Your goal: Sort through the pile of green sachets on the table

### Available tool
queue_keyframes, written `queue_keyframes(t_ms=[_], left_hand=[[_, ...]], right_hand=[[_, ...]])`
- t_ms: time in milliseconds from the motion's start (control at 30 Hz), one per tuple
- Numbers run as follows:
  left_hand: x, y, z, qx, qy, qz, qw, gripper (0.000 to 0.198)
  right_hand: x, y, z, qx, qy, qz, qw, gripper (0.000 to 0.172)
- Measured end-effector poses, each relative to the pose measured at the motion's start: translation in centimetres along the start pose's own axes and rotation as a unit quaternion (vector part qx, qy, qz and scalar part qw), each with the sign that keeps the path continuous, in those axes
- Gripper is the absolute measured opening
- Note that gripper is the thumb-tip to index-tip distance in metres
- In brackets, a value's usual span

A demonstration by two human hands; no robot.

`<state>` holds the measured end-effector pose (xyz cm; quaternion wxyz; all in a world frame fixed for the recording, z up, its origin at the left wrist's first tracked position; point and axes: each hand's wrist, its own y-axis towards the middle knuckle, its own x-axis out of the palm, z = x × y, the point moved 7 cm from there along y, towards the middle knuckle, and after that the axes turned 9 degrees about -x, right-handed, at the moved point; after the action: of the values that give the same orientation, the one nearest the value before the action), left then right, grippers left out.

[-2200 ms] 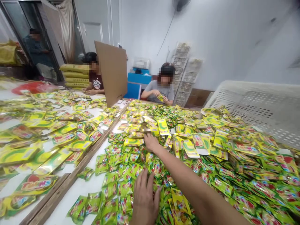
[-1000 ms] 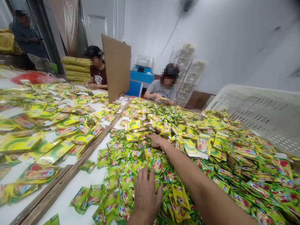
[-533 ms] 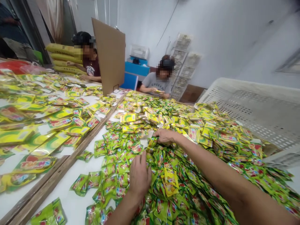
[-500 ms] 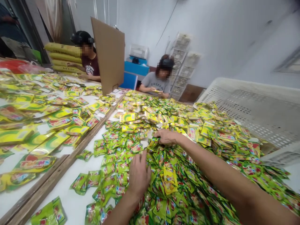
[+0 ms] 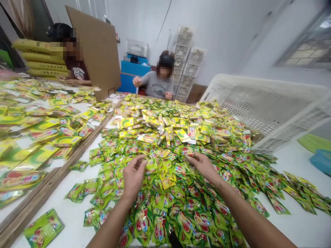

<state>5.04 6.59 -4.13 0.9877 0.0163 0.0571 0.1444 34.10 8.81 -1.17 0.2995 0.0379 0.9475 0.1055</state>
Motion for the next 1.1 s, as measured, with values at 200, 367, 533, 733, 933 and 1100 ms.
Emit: queue_keyframes(t_ms=[200, 367, 533, 733, 933, 1100], left_hand=[[1.2, -0.5, -0.4, -0.051, 0.170, -0.080, 0.981, 0.027], [2.1, -1.3, -0.7, -0.068, 0.180, -0.115, 0.974, 0.019], [3.3, -2.9, -2.0, -0.174, -0.025, -0.138, 0.975, 0.037], [5.1, -5.7, -1.1, -0.218, -0.112, -0.195, 0.950, 0.037], [5.2, -6.7, -1.5, -0.212, -0.114, -0.171, 0.955, 0.050], [5.3, -6.8, -2.7, -0.238, -0.151, -0.186, 0.941, 0.046]], right_hand=[[2.0, -3.6, 2.2, 0.087, 0.068, -0.072, 0.991, 0.042], [1.4, -5.2, 0.4, 0.018, 0.019, -0.013, 1.000, 0.037], [2.8, -6.5, -2.5, 0.022, 0.207, 0.015, 0.978, 0.032], [6.7, -6.8, -4.6, 0.007, 0.243, -0.080, 0.967, 0.028], [6.7, -7.4, -3.1, 0.000, 0.104, -0.071, 0.992, 0.030], [5.2, -7.7, -3.5, 0.018, 0.132, -0.076, 0.988, 0.026]])
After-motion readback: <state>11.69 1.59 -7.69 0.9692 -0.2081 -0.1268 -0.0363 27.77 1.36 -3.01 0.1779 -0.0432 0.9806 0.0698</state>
